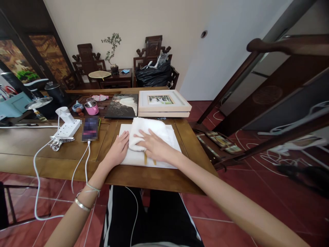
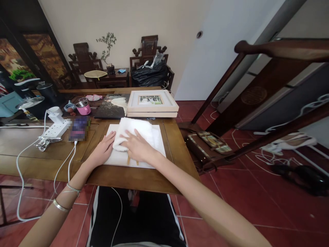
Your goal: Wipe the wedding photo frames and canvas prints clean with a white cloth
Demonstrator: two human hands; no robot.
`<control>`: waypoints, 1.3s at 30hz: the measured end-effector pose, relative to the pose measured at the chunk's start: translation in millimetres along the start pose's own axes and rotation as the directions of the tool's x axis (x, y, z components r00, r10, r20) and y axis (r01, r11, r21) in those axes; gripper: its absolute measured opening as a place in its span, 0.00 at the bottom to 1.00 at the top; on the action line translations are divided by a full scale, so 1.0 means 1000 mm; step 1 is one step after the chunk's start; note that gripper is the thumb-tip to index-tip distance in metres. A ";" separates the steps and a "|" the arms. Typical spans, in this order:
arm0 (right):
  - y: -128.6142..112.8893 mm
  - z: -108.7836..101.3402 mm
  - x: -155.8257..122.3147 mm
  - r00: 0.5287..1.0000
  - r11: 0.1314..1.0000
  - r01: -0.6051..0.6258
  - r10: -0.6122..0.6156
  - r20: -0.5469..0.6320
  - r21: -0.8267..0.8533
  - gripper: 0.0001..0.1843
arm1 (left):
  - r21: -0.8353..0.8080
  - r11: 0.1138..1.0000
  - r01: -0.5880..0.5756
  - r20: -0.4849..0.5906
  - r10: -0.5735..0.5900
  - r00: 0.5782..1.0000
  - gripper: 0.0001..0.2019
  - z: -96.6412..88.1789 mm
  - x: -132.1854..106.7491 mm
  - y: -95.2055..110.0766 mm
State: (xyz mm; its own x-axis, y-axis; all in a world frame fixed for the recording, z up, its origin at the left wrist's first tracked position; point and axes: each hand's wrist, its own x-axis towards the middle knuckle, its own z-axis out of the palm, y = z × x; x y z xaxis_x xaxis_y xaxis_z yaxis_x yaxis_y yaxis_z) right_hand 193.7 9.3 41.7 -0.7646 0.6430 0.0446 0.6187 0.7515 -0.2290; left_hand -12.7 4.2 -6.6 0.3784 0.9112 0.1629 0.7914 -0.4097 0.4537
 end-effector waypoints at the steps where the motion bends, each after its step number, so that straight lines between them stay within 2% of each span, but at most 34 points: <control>1: 0.005 0.001 0.009 1.000 0.999 -0.018 0.018 -0.012 -0.029 0.32 | -0.007 1.000 0.000 -0.003 0.000 1.000 0.24 0.000 0.000 0.000; 4: 0.009 0.005 0.022 0.999 0.995 -0.046 0.043 -0.030 -0.085 0.32 | -0.023 1.000 -0.001 -0.019 0.000 1.000 0.24 -0.001 0.000 0.000; 6: 0.002 0.007 0.018 0.999 0.993 -0.044 0.042 -0.015 -0.106 0.31 | -0.024 1.000 0.001 -0.015 -0.001 1.000 0.24 -0.001 0.000 0.001; 9: -0.019 0.010 -0.005 1.000 0.994 0.003 -0.002 0.015 -0.109 0.28 | -0.013 1.000 0.007 -0.003 -0.007 1.000 0.24 -0.001 0.000 0.001; 13: -0.049 0.011 -0.043 0.992 0.993 0.117 -0.116 0.039 -0.014 0.26 | 0.007 1.000 0.006 0.017 -0.007 1.000 0.24 -0.003 0.000 0.003; 17: -0.055 0.007 -0.062 0.985 0.984 0.157 -0.162 0.059 0.089 0.27 | 0.023 1.000 0.008 0.022 -0.008 1.000 0.23 -0.003 -0.001 0.003; 21: -0.029 0.007 -0.048 0.995 0.990 0.095 -0.093 -0.020 0.102 0.32 | 0.022 1.000 -0.007 0.006 0.007 1.000 0.24 0.000 0.000 -0.001; 25: -0.002 0.007 -0.014 0.995 0.997 -0.067 0.069 -0.073 0.032 0.34 | -0.017 1.000 -0.003 -0.023 0.003 1.000 0.24 0.003 0.000 -0.002; 28: -0.003 0.007 0.013 0.978 0.979 -0.201 0.199 -0.060 -0.042 0.32 | -0.111 0.994 0.009 -0.075 -0.017 0.997 0.26 0.001 -0.002 0.001; 30: -0.014 0.009 0.025 0.974 0.971 -0.227 0.225 -0.038 -0.079 0.29 | -0.210 0.977 0.019 -0.120 -0.045 0.992 0.27 -0.003 -0.003 0.004; 32: -0.028 0.013 0.030 0.989 0.984 -0.149 0.148 -0.012 -0.094 0.28 | -0.309 0.951 0.022 -0.160 -0.075 0.984 0.28 -0.006 -0.004 0.006; 35: -0.048 0.017 0.022 0.999 0.995 0.050 -0.050 -0.003 -0.091 0.25 | -0.398 0.917 0.027 -0.201 -0.115 0.973 0.31 -0.010 -0.004 0.007; 39: -0.059 0.011 -0.011 0.985 0.985 0.173 -0.172 0.032 -0.024 0.25 | -0.345 0.938 0.043 -0.197 -0.117 0.973 0.32 -0.008 -0.005 0.006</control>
State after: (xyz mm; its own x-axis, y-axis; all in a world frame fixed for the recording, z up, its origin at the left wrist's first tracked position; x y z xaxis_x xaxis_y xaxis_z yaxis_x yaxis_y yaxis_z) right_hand 163.8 -43.2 44.0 -0.8648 0.4993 0.0523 0.4816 0.8545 -0.1945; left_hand -14.1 -2.8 2.4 0.1812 0.9432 0.2784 0.5925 -0.3306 0.7346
